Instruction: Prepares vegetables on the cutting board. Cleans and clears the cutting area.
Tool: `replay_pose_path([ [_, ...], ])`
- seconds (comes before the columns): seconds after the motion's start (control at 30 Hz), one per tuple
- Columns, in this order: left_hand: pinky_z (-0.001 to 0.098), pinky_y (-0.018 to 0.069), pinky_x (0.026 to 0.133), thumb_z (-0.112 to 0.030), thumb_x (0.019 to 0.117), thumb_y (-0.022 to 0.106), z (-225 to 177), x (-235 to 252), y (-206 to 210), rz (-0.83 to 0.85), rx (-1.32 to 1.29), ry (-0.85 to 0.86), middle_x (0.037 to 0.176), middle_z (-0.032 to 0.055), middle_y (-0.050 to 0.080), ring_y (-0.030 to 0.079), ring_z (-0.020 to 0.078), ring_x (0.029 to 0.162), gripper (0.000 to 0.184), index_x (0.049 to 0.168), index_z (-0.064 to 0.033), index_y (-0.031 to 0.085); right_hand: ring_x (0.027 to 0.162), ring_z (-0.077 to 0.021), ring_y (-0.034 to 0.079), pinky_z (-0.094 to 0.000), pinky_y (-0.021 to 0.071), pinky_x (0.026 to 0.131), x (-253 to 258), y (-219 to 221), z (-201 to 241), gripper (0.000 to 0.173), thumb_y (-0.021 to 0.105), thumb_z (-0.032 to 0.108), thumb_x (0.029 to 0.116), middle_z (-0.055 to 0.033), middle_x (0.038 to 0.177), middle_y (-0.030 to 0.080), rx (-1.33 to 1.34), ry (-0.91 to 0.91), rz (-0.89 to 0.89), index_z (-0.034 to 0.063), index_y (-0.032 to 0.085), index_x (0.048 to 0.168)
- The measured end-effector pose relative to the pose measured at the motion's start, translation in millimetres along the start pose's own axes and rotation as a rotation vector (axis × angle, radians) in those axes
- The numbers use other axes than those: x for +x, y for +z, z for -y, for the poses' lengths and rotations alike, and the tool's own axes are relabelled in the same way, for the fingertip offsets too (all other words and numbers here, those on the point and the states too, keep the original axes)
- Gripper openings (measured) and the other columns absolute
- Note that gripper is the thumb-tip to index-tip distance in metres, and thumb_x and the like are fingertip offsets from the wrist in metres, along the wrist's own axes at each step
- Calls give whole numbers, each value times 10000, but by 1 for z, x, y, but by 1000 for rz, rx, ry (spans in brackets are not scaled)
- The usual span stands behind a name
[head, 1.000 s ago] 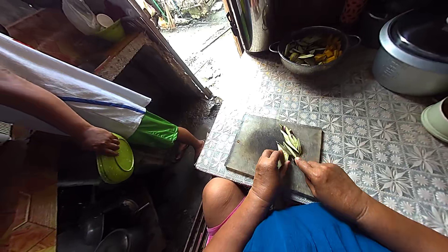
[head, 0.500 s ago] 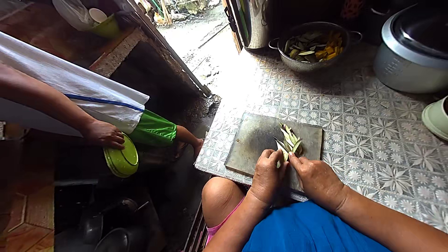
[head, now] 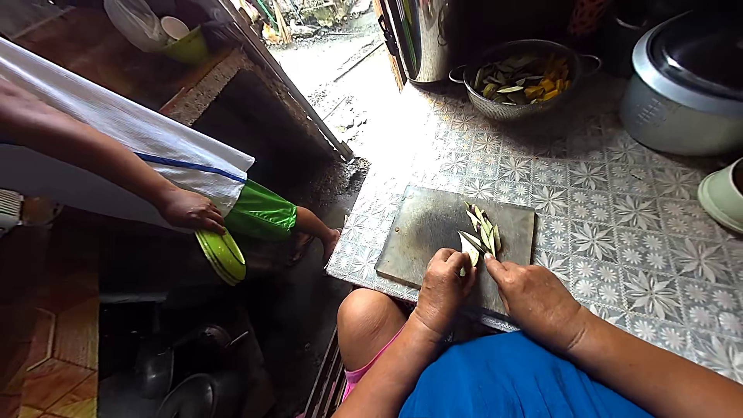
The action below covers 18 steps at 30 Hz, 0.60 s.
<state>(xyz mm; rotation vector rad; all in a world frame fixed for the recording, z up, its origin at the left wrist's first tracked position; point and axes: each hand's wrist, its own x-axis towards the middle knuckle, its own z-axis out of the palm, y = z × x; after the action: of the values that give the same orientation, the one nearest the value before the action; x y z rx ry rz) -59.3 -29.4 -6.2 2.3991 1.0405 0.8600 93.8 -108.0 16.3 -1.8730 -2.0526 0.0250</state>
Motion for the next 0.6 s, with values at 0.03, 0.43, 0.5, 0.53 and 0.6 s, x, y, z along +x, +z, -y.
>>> replay_pose_path([
  [0.03, 319, 595, 731, -101, 785, 788, 0, 0, 0, 10, -7, 2, 882, 156, 719, 709, 227, 775, 158, 903, 0, 762, 547, -326, 666, -446, 523, 470, 5, 0, 0, 340, 649, -15, 819, -165, 698, 659, 1, 4, 11, -44, 716, 1151],
  [0.43, 266, 570, 692, -108, 771, 781, 9, -3, -1, -75, -10, -29, 877, 135, 701, 670, 179, 740, 198, 939, -5, 757, 552, -308, 667, -452, 529, 477, 0, 7, -17, 351, 588, 52, 818, -139, 702, 669, 135, -14, -83, -15, 735, 1129],
  [0.5, 280, 581, 700, -110, 772, 787, 9, -2, 4, -76, -3, -8, 878, 143, 706, 683, 197, 742, 203, 941, -1, 761, 523, -277, 653, -405, 509, 449, -3, 9, -17, 398, 547, 68, 822, -129, 703, 679, 116, -52, -179, -32, 739, 1156],
  [0.53, 284, 583, 695, -112, 769, 787, 8, -1, 7, -80, 0, -2, 873, 142, 706, 684, 200, 736, 201, 936, -2, 761, 509, -267, 644, -389, 499, 439, -4, 8, -16, 403, 535, 68, 830, -127, 695, 676, 104, -64, -209, -36, 740, 1161],
  [0.6, 279, 581, 687, -120, 768, 788, 5, 1, 9, -81, 9, -10, 866, 137, 701, 679, 194, 726, 194, 923, -8, 758, 474, -247, 608, -368, 467, 414, -6, 6, -14, 405, 533, 66, 830, -111, 659, 646, 84, -83, -220, -30, 747, 1159],
])
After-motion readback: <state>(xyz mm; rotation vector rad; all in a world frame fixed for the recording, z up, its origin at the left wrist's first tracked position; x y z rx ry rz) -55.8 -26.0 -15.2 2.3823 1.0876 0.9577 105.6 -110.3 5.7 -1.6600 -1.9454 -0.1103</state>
